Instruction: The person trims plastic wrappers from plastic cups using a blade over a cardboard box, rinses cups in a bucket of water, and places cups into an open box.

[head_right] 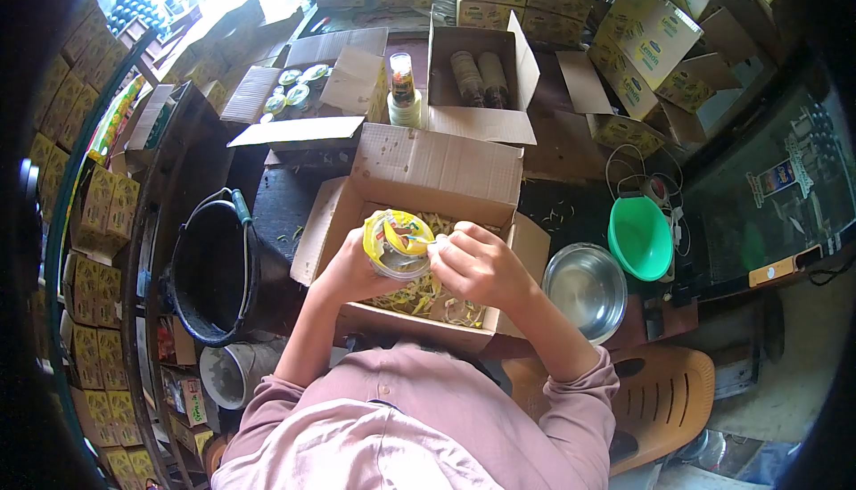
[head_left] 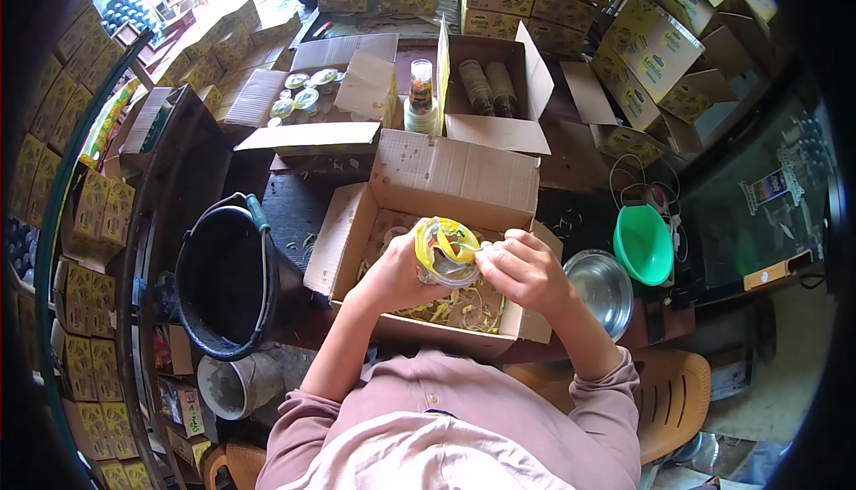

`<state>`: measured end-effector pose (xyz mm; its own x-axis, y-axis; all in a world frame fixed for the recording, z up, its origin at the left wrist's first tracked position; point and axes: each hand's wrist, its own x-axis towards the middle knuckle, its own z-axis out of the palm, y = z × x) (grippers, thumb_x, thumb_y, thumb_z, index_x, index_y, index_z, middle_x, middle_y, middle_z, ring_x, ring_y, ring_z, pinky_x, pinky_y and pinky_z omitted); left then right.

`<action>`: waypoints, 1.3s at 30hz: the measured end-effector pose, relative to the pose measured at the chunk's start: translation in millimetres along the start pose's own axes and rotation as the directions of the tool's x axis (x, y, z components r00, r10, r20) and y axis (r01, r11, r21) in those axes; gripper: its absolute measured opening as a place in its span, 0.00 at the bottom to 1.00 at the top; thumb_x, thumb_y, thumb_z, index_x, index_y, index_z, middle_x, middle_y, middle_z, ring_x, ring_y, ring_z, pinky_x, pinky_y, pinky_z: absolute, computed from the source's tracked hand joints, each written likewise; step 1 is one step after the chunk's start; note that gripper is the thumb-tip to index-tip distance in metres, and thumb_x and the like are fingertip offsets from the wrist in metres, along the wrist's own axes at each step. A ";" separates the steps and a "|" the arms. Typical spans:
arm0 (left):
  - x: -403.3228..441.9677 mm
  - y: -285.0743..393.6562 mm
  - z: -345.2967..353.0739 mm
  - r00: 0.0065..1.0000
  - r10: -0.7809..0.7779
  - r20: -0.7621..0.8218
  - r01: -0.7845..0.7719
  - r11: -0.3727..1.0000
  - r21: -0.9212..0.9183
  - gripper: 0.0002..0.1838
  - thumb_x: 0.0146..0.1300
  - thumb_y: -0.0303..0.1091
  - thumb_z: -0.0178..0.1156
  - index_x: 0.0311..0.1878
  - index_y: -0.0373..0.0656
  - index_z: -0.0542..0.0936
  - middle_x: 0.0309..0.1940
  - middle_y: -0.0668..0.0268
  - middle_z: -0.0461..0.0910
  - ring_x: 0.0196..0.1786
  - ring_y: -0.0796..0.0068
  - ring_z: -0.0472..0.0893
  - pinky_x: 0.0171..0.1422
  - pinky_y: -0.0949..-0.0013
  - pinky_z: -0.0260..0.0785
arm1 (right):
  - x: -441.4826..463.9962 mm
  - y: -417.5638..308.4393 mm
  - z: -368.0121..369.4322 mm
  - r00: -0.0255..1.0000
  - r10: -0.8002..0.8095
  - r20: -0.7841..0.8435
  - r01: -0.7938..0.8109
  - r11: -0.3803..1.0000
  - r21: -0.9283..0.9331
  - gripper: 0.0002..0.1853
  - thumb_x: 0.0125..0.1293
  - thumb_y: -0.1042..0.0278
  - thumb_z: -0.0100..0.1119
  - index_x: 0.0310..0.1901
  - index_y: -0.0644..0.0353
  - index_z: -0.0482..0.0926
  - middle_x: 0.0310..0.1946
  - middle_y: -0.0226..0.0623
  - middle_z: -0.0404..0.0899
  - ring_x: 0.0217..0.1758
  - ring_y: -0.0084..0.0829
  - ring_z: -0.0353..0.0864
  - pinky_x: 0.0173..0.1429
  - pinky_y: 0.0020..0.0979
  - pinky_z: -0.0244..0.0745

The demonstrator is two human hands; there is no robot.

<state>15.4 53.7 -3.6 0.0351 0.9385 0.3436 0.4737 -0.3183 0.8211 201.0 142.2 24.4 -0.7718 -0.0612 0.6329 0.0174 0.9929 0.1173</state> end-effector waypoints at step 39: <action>-7.4 12.9 -29.5 0.958 0.035 -0.285 -0.002 0.994 0.113 0.27 0.28 0.32 0.73 0.38 0.38 0.77 0.40 0.61 0.73 0.44 0.67 0.74 0.48 0.68 0.68 | -21.6 20.4 -33.1 0.843 0.499 -0.200 -0.502 0.864 0.038 0.10 0.38 0.83 0.62 0.25 0.60 0.77 0.19 0.33 0.72 0.25 0.32 0.72 0.33 0.30 0.67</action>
<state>-4.7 38.7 17.8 -0.2006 0.8499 0.4874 0.5697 -0.3035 0.7637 239.1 160.5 38.5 -0.5151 0.4235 0.7452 0.3784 0.8925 -0.2456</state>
